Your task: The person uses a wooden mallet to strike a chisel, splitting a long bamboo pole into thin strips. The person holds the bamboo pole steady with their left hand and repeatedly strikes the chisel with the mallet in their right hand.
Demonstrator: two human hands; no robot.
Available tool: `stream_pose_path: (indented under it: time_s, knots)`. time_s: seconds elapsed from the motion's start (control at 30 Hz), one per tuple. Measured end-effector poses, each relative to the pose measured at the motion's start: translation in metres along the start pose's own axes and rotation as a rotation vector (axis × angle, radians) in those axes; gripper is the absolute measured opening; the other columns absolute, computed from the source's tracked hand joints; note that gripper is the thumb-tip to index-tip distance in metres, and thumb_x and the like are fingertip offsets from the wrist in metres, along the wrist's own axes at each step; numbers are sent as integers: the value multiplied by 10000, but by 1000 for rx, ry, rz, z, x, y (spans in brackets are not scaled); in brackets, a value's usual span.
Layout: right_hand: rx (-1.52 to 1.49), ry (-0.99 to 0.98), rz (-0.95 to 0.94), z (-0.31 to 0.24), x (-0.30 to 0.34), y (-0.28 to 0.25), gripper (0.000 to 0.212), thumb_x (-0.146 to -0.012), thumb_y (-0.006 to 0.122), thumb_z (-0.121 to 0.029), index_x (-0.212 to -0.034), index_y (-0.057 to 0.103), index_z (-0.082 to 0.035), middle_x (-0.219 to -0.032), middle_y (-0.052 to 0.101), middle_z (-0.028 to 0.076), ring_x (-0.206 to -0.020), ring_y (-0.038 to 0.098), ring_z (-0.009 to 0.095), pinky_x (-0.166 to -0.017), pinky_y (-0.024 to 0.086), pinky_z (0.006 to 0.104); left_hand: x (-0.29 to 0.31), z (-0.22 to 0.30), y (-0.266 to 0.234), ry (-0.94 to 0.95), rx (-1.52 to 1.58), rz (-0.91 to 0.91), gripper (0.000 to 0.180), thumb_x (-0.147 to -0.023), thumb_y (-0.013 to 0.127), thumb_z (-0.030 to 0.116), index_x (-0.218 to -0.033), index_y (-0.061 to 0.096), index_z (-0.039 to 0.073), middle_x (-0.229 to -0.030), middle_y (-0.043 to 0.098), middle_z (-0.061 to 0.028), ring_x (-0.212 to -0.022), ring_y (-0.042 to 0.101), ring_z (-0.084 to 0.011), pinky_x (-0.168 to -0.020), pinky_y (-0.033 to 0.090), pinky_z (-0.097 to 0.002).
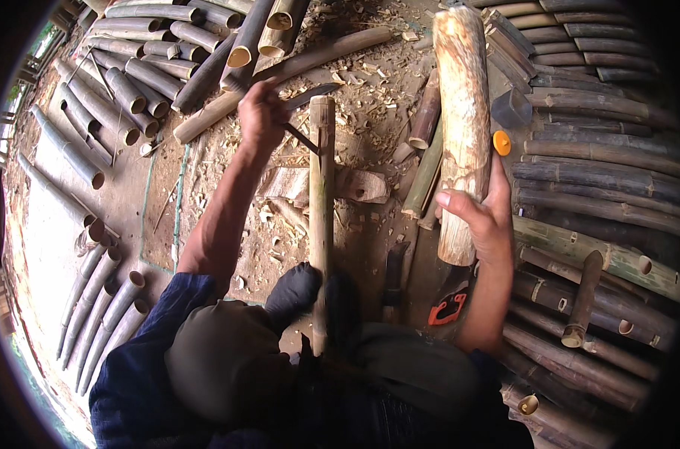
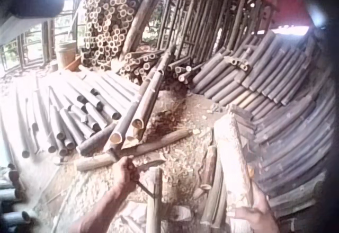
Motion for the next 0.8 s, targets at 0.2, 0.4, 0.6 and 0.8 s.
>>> stream_pose_path:
  time_s: [0.2, 0.4, 0.6, 0.8]
  knots:
    - [-81, 78, -19, 24, 8, 4, 772, -747, 715, -108, -1443, 397, -2, -888, 624, 118, -644, 647, 202, -565, 552, 323, 25, 6, -2, 97, -66, -57, 299, -965, 632, 192, -709, 485, 142, -584, 392, 39, -482, 344, -91, -462, 283, -274]
    - [13, 59, -69, 16, 30, 6, 797, -747, 751, -105, -1446, 389, 15, -1096, 595, 95, -872, 619, 149, -702, 554, 283, 97, 19, 13, 70, -63, -61, 307, -935, 694, 245, -719, 510, 126, -577, 385, 39, -505, 366, -97, -488, 326, -278]
    - [-17, 142, -38, 21, 42, 10, 808, -733, 761, -93, -1445, 392, 9, -1071, 599, 86, -836, 617, 140, -691, 555, 289, 75, 4, -40, -109, 120, 50, 326, -961, 636, 295, -717, 496, 129, -558, 313, 46, -503, 310, -113, -511, 284, -293]
    - [-10, 159, -95, 23, 42, 10, 804, -733, 761, -84, -1445, 398, 5, -1058, 605, 79, -816, 613, 131, -687, 551, 287, 72, -2, -38, -110, 104, 62, 315, -971, 630, 294, -743, 490, 127, -567, 302, 49, -527, 317, -108, -516, 285, -291]
Point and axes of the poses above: each hand's wrist, its own x-axis away from the middle knuckle, its own y-axis out of the palm, z = x × y, the point moved 1 cm from there along -x, towards the middle knuckle
